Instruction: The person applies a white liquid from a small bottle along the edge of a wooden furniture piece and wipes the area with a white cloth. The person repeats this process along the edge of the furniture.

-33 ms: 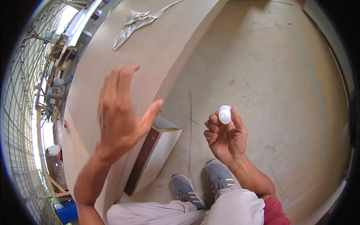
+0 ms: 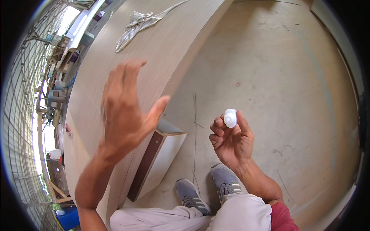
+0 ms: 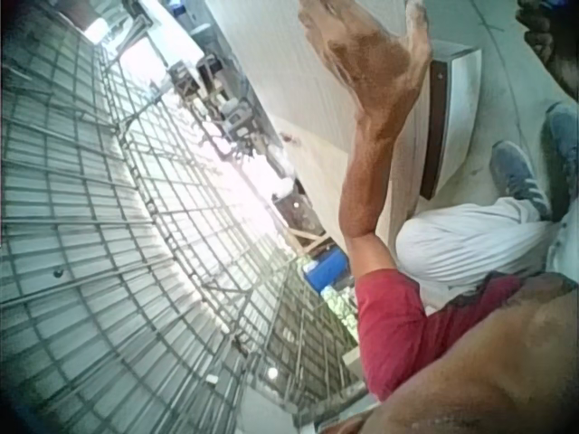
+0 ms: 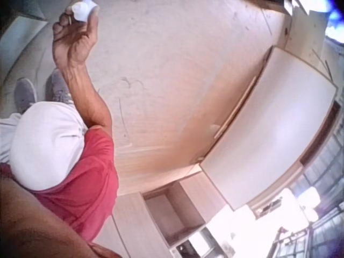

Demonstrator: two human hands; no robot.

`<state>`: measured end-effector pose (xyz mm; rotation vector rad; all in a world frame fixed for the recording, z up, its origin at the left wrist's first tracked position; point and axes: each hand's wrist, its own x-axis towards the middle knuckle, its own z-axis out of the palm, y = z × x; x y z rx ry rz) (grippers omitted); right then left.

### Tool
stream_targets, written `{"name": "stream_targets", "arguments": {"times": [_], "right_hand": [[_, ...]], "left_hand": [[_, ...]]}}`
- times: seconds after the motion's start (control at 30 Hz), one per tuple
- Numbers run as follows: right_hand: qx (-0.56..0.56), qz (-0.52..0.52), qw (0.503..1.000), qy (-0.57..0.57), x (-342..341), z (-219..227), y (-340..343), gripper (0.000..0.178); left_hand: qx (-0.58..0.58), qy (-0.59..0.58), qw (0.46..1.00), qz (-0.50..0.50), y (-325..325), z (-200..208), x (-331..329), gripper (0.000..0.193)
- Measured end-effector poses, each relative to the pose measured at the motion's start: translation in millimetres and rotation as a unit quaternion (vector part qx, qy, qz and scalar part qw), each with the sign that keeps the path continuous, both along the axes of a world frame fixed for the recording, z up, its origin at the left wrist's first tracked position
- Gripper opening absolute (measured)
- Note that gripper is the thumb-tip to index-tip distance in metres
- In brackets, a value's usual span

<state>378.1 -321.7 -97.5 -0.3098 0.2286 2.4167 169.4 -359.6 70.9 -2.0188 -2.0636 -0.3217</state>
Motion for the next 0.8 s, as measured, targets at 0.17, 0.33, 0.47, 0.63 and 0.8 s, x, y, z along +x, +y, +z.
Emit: {"name": "stream_targets", "arguments": {"times": [0.17,0.33,0.47,0.63,0.8], "right_hand": [[-0.005,0.001,1.000,-0.025,1,5,0,0.040],[-0.002,-0.006,0.999,-0.040,6,3,4,0.039],[-0.003,-0.024,0.999,-0.049,13,-2,10,0.039],[-0.004,-0.034,0.999,-0.037,24,-10,18,0.031],[-0.021,-0.055,0.997,-0.043,31,-4,29,0.034]], "left_hand": [[0.018,0.016,0.999,-0.041,65,-4,-3,0.064],[-0.018,0.091,0.994,-0.056,140,-6,-5,0.074],[-0.116,0.094,0.988,0.036,183,12,31,0.061],[0.008,0.017,0.992,-0.123,225,17,29,0.050],[-0.236,-0.667,0.684,-0.176,231,80,44,0.067]]}}
